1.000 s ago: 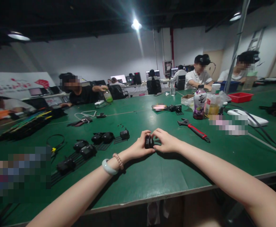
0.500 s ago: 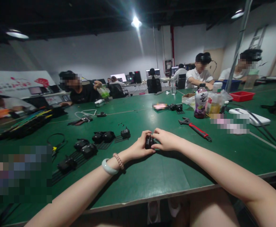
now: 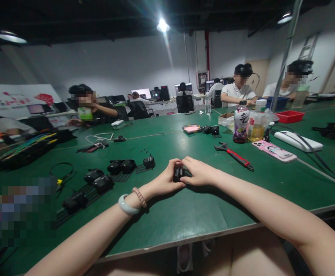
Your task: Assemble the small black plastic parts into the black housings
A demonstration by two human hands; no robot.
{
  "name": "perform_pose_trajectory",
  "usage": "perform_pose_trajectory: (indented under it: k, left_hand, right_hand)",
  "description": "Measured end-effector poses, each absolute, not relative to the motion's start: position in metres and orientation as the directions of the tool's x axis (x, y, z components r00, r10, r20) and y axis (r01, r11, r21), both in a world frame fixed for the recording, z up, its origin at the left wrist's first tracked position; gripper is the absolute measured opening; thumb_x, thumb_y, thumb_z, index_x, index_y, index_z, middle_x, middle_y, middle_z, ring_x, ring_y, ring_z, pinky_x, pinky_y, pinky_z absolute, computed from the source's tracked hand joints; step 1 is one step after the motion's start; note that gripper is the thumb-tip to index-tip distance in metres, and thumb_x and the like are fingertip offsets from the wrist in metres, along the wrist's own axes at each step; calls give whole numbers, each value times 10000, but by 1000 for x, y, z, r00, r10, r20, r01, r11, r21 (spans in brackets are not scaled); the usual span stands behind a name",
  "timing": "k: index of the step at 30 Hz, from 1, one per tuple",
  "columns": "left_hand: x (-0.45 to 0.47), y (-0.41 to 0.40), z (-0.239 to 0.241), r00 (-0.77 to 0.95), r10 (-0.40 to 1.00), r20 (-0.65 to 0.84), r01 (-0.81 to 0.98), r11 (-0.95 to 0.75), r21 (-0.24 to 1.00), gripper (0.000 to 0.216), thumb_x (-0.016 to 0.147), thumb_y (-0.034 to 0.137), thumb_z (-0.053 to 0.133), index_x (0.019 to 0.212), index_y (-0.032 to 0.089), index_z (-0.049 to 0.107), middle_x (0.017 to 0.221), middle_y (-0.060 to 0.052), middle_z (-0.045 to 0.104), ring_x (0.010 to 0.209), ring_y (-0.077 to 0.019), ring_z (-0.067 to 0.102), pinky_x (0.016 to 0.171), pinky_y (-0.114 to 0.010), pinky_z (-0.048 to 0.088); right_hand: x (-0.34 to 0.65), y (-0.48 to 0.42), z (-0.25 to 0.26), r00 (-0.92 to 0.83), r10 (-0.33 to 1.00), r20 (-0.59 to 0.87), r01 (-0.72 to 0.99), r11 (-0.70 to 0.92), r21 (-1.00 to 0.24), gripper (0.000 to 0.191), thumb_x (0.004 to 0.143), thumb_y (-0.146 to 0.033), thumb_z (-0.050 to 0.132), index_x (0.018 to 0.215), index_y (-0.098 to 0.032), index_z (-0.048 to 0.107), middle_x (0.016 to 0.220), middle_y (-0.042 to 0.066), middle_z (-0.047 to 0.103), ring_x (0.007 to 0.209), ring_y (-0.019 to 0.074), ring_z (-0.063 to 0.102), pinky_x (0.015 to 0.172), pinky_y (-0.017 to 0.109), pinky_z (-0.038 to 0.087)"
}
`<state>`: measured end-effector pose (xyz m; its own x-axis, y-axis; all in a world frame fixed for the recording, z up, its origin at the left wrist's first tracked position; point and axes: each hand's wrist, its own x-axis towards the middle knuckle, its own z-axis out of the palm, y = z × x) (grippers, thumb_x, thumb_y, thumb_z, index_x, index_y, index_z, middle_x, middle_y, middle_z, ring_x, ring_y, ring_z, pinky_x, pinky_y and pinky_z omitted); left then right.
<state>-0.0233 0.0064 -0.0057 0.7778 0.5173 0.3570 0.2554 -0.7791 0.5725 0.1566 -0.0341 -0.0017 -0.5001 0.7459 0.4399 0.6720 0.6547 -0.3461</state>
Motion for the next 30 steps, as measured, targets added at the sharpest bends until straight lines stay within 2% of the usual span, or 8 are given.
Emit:
perform_pose_trajectory:
  k: [3,9,13,16,22,27,30]
  left_hand:
    - [-23,7,-6,778,516,359,244,-774,584,691,607,254,644,1162,165,241,1106,-97,419,1030,-202,432,898,-379,352]
    - [-26,5,-9,746,572,340,314,-753,578,683,621,285,636,1169,170,245,1131,-107,394,1024,-205,436,888,-376,366]
    - [-30,1,-8,735,602,312,359,-736,574,698,619,302,639,1181,182,243,1149,-111,374,1039,-222,426,888,-394,364]
    - [-31,-1,-8,740,606,292,365,-726,583,722,612,314,647,1194,192,236,1142,-110,377,1029,-232,434,887,-416,359]
    - [-29,-2,-8,734,608,304,355,-725,591,733,597,327,659,1190,195,248,1128,-107,388,1036,-239,426,898,-424,345]
    - [-29,-4,-7,728,616,301,358,-716,599,732,596,324,659,1192,198,253,1138,-108,382,1036,-246,425,897,-436,340]
    - [-29,-3,-7,731,613,299,353,-715,603,725,601,317,654,1191,200,249,1130,-105,387,1028,-242,430,890,-431,347]
  right_hand:
    - [155,-36,0,-459,727,512,597,678,-428,398,623,-212,623,982,-154,461,909,51,485,818,155,468,728,286,399]
    - [148,-33,-4,-423,757,497,598,646,-475,310,614,-160,617,898,-150,492,884,50,515,808,149,479,716,273,402]
    - [147,-32,-11,-397,795,458,531,606,-592,283,691,-200,574,957,-148,491,912,51,563,821,139,517,726,265,404]
    - [148,-31,-14,-384,835,394,521,548,-654,184,786,-259,475,930,-150,509,878,45,590,792,131,535,699,258,402]
    - [146,-25,-24,-324,864,385,616,502,-607,300,856,-343,334,753,-146,536,746,37,569,708,125,500,662,257,381]
    - [146,-32,-22,-240,829,506,550,545,-633,220,837,-325,382,869,-157,520,838,54,559,766,133,502,695,266,401]
    - [148,-41,-16,-280,736,617,498,660,-562,153,800,-271,450,891,-168,518,873,60,554,823,145,502,743,280,406]
